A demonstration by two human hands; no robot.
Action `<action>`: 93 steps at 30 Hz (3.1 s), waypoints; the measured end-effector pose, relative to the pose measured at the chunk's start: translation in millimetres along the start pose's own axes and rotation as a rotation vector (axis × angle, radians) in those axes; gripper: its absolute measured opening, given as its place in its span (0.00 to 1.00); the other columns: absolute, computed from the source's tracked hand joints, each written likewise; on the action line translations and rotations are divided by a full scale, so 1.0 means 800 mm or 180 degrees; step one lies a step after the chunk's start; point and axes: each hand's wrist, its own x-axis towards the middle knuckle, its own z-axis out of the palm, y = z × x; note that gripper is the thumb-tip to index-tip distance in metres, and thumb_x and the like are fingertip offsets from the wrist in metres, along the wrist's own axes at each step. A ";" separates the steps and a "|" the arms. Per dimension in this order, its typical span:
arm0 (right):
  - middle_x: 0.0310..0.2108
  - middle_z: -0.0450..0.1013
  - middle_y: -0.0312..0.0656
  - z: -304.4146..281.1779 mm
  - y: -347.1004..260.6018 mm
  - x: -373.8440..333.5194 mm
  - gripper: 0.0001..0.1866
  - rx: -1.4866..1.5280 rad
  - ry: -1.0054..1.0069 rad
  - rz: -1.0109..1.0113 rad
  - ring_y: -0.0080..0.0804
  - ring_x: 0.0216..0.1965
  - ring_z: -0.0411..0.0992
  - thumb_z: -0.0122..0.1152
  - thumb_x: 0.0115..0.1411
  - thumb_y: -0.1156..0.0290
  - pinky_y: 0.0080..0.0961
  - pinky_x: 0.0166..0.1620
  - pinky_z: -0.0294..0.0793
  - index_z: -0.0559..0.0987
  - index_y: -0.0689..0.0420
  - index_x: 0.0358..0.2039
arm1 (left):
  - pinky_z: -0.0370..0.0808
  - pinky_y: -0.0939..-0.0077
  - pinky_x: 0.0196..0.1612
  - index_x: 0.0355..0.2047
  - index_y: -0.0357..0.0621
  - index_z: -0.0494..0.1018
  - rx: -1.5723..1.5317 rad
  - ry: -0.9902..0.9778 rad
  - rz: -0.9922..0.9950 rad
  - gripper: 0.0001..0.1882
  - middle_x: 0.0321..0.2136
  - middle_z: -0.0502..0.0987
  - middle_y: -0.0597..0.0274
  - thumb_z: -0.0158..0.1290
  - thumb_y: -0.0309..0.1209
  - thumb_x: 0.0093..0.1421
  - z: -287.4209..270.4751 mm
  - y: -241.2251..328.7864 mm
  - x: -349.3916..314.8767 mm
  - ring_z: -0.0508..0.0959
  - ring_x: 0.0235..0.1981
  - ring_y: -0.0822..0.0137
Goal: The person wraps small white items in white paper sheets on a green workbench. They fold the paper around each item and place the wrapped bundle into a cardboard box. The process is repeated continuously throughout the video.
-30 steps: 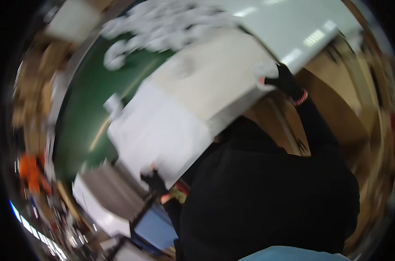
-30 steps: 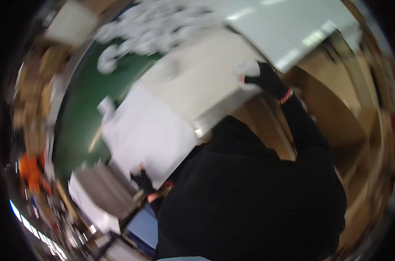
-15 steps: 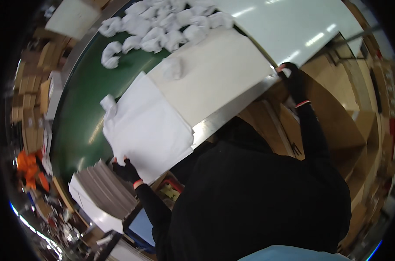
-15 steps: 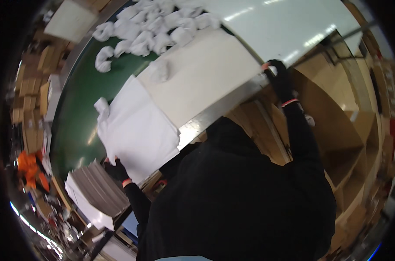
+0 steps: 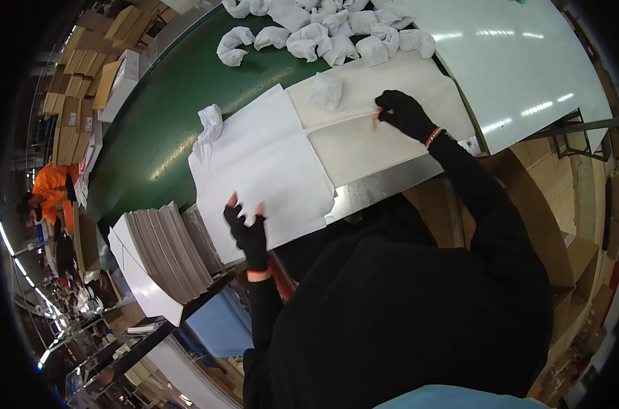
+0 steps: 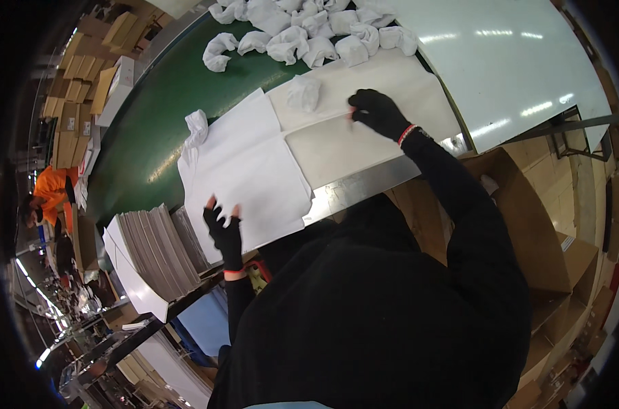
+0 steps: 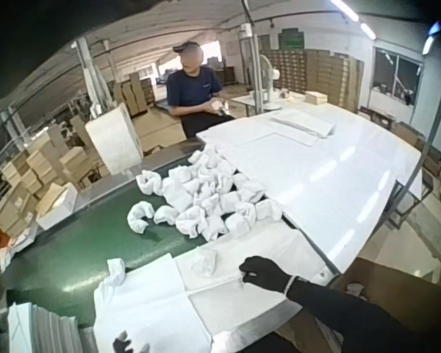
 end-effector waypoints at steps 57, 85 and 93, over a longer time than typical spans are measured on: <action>0.11 0.65 0.39 0.368 -0.129 0.015 0.18 0.1448 -0.2914 0.1574 0.28 0.10 0.63 0.56 0.63 0.58 0.27 0.15 0.60 0.73 0.58 0.23 | 0.70 0.67 0.56 0.57 0.39 0.63 -0.4818 0.1797 -0.0356 0.32 0.50 0.72 0.56 0.42 0.53 0.66 -0.204 -0.006 -0.053 0.72 0.52 0.61; 0.39 0.75 0.38 0.174 -0.268 -0.011 0.19 0.1770 -0.1804 0.1579 0.23 0.41 0.72 0.63 0.56 0.68 0.23 0.46 0.72 0.75 0.61 0.47 | 0.54 0.64 0.63 0.65 0.32 0.46 -0.1193 0.0695 0.0710 0.38 0.60 0.57 0.41 0.49 0.40 0.62 -0.109 0.074 -0.032 0.60 0.60 0.57; 0.56 0.64 0.39 0.244 -0.254 -0.019 0.27 0.4206 -0.2616 0.1992 0.26 0.54 0.66 0.59 0.62 0.63 0.27 0.53 0.71 0.65 0.58 0.58 | 0.61 0.57 0.60 0.65 0.52 0.55 -0.0617 -0.1066 0.0921 0.53 0.58 0.58 0.45 0.69 0.44 0.41 -0.123 0.152 -0.065 0.59 0.60 0.45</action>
